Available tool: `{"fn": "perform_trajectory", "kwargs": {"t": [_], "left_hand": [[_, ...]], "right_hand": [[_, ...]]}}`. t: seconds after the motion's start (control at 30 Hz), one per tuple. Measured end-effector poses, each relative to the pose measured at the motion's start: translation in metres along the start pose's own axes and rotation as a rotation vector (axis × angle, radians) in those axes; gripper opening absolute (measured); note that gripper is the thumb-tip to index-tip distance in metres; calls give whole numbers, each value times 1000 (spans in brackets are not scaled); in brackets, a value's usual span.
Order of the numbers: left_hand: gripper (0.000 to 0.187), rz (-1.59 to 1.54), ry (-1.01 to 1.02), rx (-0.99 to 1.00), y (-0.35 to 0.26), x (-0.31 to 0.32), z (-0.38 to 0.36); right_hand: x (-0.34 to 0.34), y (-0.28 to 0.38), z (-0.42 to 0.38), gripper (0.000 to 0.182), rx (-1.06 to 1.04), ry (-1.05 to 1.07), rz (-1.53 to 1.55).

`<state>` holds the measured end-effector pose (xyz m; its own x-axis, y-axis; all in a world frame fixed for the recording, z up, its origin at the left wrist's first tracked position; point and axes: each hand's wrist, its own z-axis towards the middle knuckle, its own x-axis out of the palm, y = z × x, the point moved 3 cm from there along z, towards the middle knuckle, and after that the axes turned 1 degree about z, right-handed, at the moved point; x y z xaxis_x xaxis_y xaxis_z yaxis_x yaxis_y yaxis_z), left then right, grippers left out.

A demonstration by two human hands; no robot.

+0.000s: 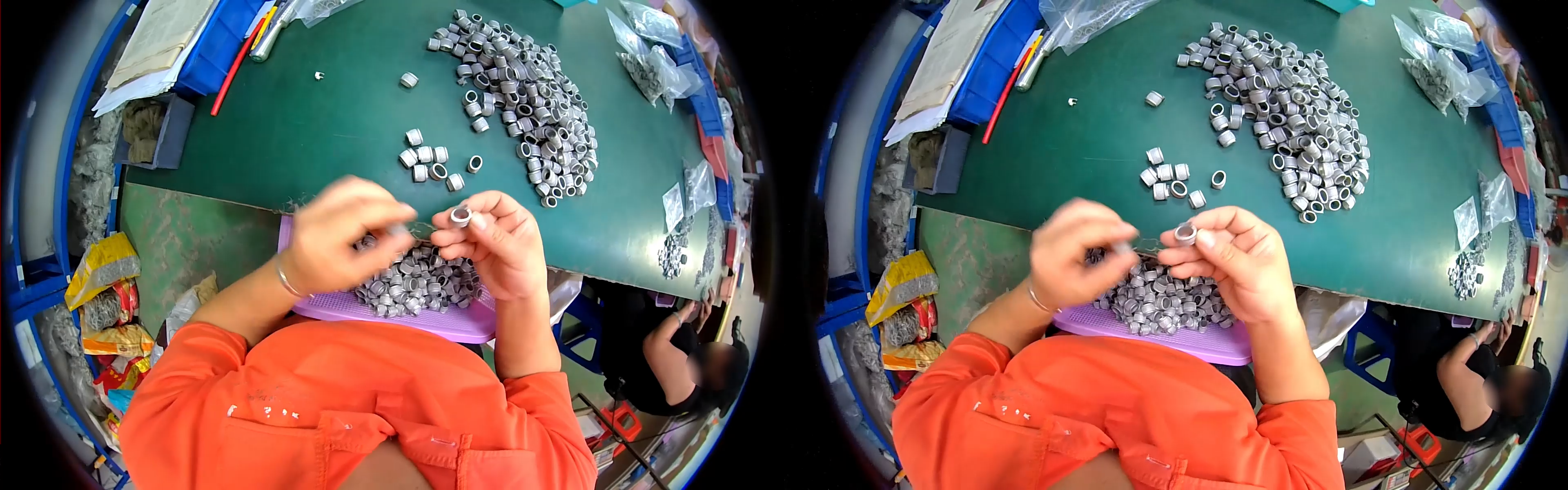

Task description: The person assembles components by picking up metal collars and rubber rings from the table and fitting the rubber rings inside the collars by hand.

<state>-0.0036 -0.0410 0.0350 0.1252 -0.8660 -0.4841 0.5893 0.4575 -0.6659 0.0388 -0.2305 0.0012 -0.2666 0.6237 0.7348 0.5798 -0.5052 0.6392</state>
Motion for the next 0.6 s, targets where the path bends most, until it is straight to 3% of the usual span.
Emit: {"fn": "perform_trajectory", "kwargs": {"t": [0.1,0.13,0.2,0.27,0.33,0.4,0.47,0.57,0.6], "left_hand": [[38,-251,26,-111,-10,22,-4],[33,-261,26,-137,-8,23,-6],[31,-165,11,-182,-3,25,-10],[27,-89,60,-187,3,24,-11],[21,-100,32,-198,4,18,-7],[20,-388,-63,-571,13,18,-15],[17,-689,-175,-631,17,11,-10],[21,-1142,-295,-802,31,7,-10],[21,-1141,-299,-800,35,6,-9]], "right_hand": [[11,-3,-8,11,-104,-56,-337],[14,-4,-13,12,-140,-83,-474],[19,-7,-16,12,-145,-124,-414],[26,-3,-19,11,-318,-40,-947],[29,6,-10,15,-426,26,-1076],[28,14,-1,17,-757,-179,-1517],[23,13,10,19,-672,-306,-1573],[16,13,16,20,-742,-247,-1683],[14,14,14,21,-643,-242,-1542]]}}
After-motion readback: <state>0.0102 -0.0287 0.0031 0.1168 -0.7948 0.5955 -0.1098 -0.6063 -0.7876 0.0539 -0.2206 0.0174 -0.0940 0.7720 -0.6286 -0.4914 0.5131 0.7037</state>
